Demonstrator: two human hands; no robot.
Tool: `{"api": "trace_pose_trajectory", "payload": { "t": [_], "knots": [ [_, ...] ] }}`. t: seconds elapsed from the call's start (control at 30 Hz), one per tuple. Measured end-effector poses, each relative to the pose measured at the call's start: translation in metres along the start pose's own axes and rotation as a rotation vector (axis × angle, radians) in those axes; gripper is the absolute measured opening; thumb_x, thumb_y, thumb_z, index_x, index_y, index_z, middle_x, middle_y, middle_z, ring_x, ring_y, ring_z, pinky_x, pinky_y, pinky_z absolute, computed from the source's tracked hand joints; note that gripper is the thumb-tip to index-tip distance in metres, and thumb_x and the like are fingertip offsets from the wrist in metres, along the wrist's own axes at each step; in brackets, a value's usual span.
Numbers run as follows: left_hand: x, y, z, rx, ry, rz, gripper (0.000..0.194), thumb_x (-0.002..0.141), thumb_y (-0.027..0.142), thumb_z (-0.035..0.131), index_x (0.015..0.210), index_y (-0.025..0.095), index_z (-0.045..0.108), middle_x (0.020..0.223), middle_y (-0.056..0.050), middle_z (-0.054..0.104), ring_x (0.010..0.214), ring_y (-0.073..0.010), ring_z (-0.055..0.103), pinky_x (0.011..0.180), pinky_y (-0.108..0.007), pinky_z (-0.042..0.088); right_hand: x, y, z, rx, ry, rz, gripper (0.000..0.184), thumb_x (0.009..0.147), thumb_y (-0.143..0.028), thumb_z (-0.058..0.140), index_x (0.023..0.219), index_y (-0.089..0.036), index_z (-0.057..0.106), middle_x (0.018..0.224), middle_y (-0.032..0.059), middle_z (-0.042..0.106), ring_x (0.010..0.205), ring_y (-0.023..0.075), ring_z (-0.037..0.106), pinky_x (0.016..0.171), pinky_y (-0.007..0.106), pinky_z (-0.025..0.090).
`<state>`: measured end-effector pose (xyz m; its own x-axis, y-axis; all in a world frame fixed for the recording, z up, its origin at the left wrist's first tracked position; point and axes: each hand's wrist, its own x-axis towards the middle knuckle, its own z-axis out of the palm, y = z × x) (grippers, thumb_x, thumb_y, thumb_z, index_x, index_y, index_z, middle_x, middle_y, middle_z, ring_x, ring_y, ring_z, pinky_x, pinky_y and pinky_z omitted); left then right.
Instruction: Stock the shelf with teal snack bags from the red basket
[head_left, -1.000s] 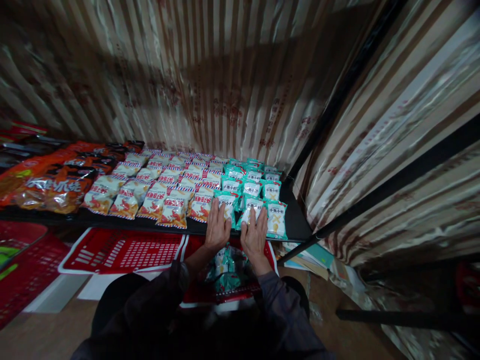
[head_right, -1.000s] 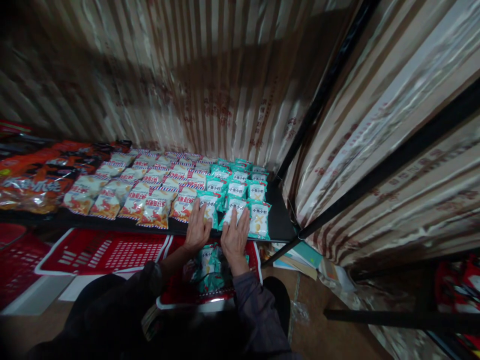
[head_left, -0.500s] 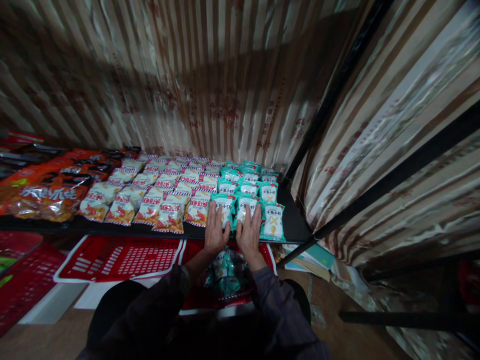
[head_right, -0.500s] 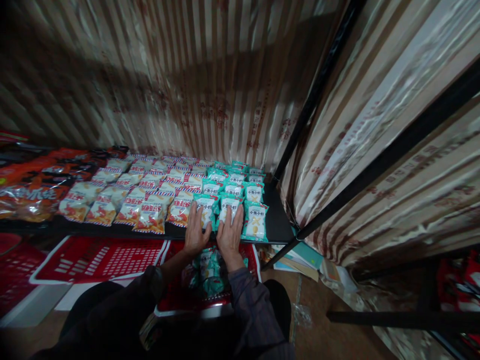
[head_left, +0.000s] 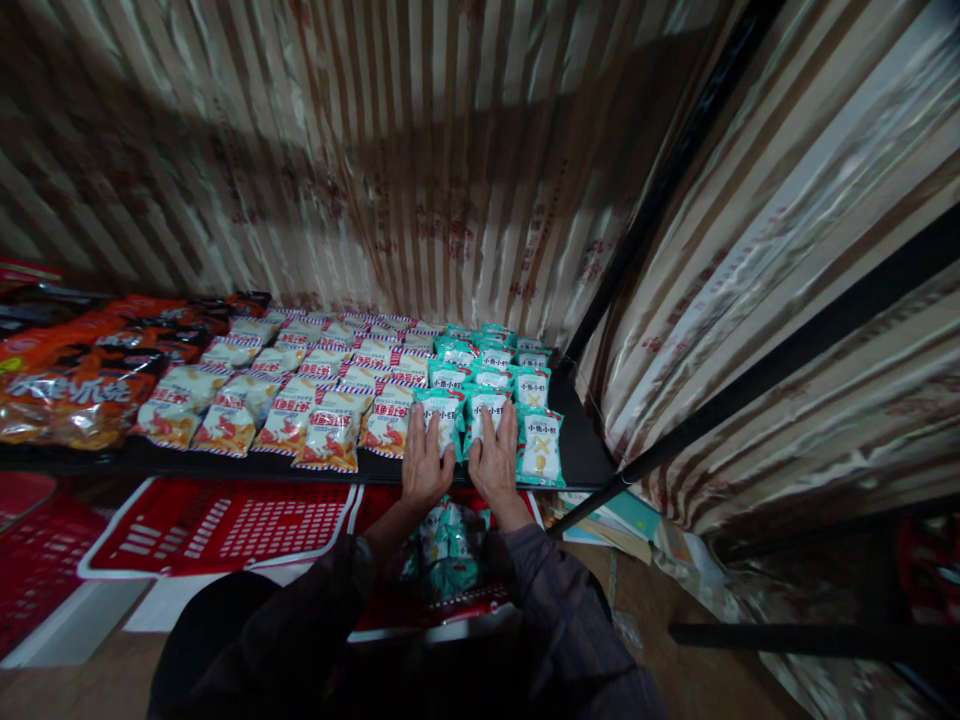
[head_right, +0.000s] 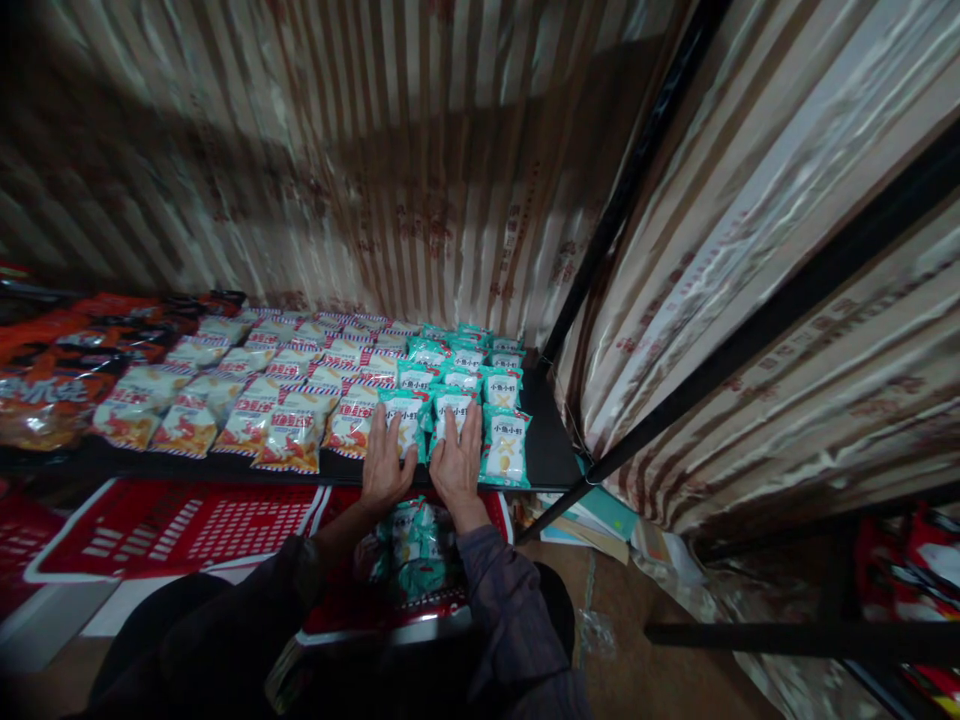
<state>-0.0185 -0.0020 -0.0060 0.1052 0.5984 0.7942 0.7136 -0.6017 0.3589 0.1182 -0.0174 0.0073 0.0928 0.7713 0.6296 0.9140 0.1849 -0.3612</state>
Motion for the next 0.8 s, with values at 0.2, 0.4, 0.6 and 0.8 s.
{"api": "trace_pose_trajectory", "payload": {
  "t": [0.2,0.4,0.6,0.8],
  "knots": [
    [0.005,0.002,0.0,0.028,0.016,0.027,0.062,0.094,0.027,0.045,0.151,0.016,0.024,0.161,-0.017,0.012,0.149,-0.0306,0.013,0.115,-0.053,0.028,-0.002,-0.002,0.003,0.017,0.005,0.025,0.056,0.093,-0.021,0.036,0.149,-0.014,0.033,0.162,0.0158,0.006,0.149,0.0326,0.01,0.112,0.059,0.029],
    [0.004,0.0,0.002,0.025,-0.009,-0.002,0.062,0.093,0.028,0.046,0.15,0.016,0.026,0.161,-0.018,0.011,0.148,-0.0324,0.013,0.115,-0.054,0.028,0.002,-0.007,0.002,0.033,0.012,0.041,0.053,0.094,-0.033,0.042,0.143,-0.012,0.041,0.161,0.0196,0.011,0.148,0.0339,0.014,0.11,0.055,0.032],
    [0.003,0.0,0.002,0.037,-0.001,0.002,0.062,0.093,0.027,0.048,0.15,0.014,0.028,0.161,-0.018,0.011,0.148,-0.0326,0.016,0.115,-0.054,0.029,0.009,-0.007,0.002,0.035,0.029,0.12,0.051,0.095,-0.04,0.04,0.136,-0.009,0.046,0.156,0.0236,0.021,0.145,0.0307,0.024,0.108,0.048,0.037],
    [0.002,0.0,0.003,0.089,0.003,-0.007,0.063,0.092,0.026,0.049,0.149,0.014,0.028,0.161,-0.018,0.013,0.147,-0.0327,0.018,0.115,-0.051,0.03,0.016,-0.003,0.005,-0.006,-0.02,0.198,0.074,0.09,-0.051,0.049,0.147,-0.008,0.029,0.153,0.0272,0.026,0.142,0.0337,0.03,0.105,0.048,0.04]
  ]
}}
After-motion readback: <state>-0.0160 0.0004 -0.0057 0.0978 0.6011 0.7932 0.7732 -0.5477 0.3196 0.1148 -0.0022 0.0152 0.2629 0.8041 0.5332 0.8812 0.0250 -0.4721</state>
